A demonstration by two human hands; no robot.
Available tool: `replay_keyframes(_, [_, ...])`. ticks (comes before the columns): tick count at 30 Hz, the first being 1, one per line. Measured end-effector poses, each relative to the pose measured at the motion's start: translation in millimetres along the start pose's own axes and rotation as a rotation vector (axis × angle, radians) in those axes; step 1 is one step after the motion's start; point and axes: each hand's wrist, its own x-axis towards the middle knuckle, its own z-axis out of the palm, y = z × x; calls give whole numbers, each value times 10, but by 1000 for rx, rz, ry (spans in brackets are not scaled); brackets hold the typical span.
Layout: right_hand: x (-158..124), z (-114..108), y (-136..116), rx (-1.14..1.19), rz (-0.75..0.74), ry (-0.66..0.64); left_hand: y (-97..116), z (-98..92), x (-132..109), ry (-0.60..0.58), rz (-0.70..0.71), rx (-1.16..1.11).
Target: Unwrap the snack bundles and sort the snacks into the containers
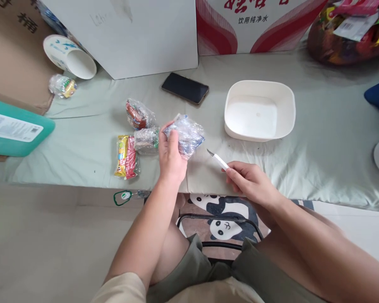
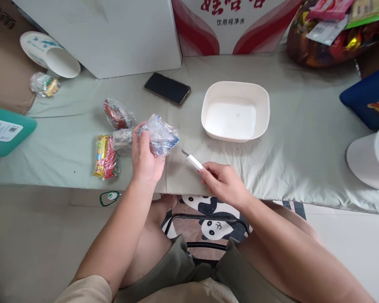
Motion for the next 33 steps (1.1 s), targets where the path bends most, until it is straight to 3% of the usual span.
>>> replay_keyframes(6, [132,-50,186,-592,-352,467,74,-48,44,51,-16,-4])
replay_keyframes(11, [261,-21,275,-865,-461,581,177,-190,111,31,89,58])
replay_keyframes(14, [281,49,208,-974,-486,669,343,-372,233,90,193,110])
replay_keyframes(16, [291,137,79,-942,-579,675,493,-536,328,152,229,134])
replay_keyframes(20, [423,409,-456,-798,-804,482,808,-889,494,296,248,112])
replay_keyframes(23, [775,674,-1061,-720,-963,318,983,-1079,590,376,225,58])
replay_keyframes(26, [1443,1009,-1717,-648,-1055,220,1060,-1179,684,493,172,-37])
replay_keyframes(28, [2016,1284,-2126,-674,-1033,185,1041,-1239,755,523,153,-83])
replay_keyframes(33, [3318,1998,-2869,-844,-910,69,823,-1528,946,351,183,106])
